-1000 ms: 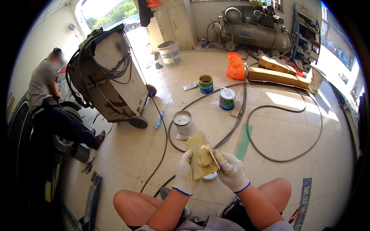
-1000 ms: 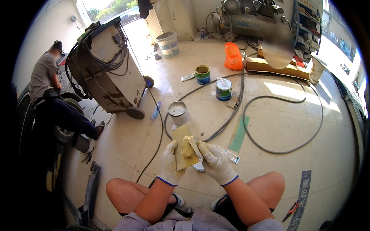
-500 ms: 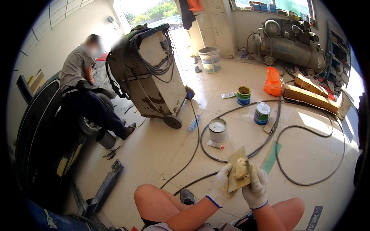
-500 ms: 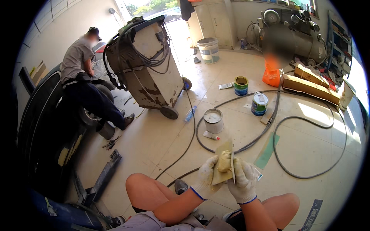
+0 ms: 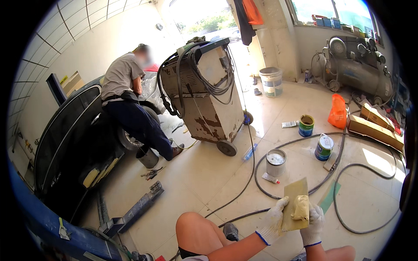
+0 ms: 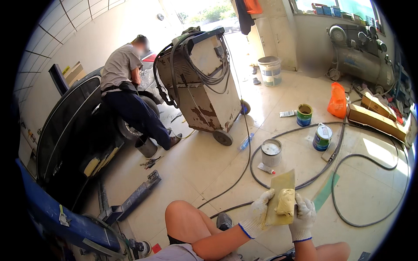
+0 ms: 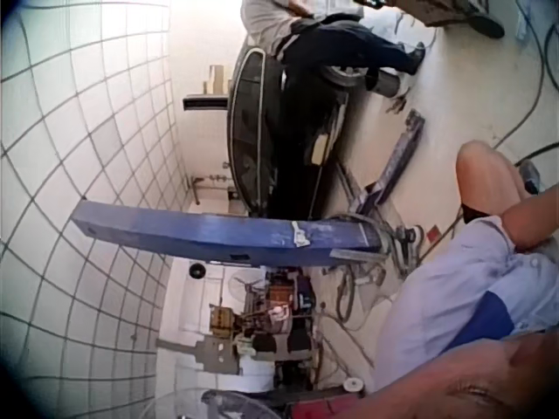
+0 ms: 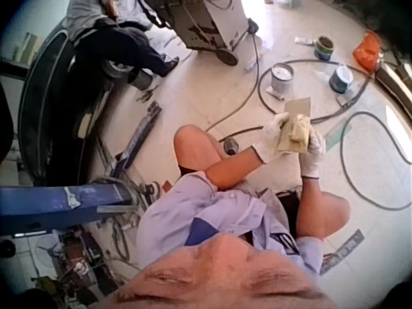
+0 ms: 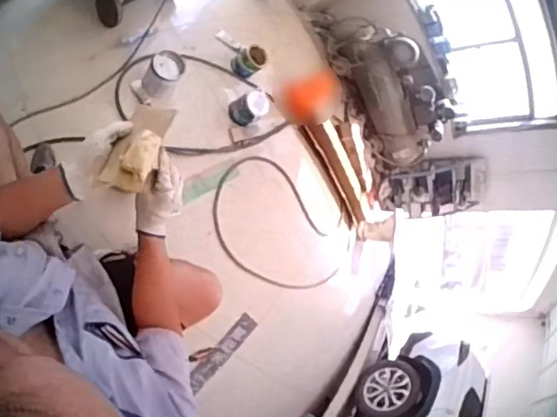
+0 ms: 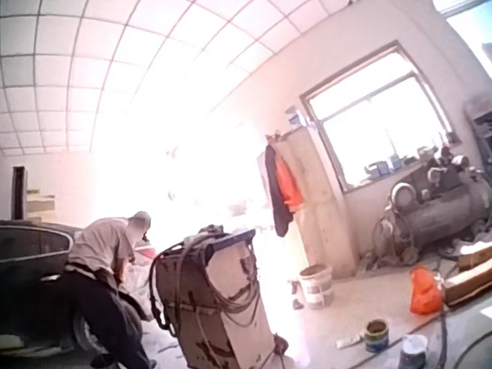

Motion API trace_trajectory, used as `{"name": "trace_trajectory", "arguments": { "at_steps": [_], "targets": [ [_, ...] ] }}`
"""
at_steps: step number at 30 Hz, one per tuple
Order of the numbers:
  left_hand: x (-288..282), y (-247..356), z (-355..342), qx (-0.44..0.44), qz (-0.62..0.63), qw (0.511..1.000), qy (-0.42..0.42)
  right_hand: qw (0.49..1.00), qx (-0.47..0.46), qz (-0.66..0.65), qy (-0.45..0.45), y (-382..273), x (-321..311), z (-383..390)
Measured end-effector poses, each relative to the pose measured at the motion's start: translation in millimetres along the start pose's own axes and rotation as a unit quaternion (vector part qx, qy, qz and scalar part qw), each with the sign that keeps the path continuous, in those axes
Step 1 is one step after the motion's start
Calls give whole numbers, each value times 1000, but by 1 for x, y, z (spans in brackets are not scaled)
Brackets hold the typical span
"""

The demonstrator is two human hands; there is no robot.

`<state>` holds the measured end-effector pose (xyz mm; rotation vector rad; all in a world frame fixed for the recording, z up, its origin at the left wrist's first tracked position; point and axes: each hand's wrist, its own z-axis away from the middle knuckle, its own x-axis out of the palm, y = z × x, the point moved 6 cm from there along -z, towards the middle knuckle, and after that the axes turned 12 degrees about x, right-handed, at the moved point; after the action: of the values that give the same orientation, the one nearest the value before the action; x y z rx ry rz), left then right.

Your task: The person prepares body filler by mixing a paste and a hardener on a cardboard sheet using a scraper. They then apply the mixed filler to the side door of a white car to smooth out imperfections.

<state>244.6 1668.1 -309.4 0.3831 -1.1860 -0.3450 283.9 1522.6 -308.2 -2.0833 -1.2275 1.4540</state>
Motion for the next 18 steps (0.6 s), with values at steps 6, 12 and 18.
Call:
{"name": "trace_trajectory", "arguments": {
  "at_steps": [6, 12, 18],
  "targets": [
    [-4, 8, 7, -36, 18, 996, -84, 636, 404, -652, -80, 33, 16, 6],
    [0, 6, 1, -10, -24, 999, -34, 607, 480, -620, -129, 4, 36, 17],
    [-8, 44, -23, 45, -74, 996, -18, 598, 482, -637, -65, 57, 23, 16]
  ]
}}
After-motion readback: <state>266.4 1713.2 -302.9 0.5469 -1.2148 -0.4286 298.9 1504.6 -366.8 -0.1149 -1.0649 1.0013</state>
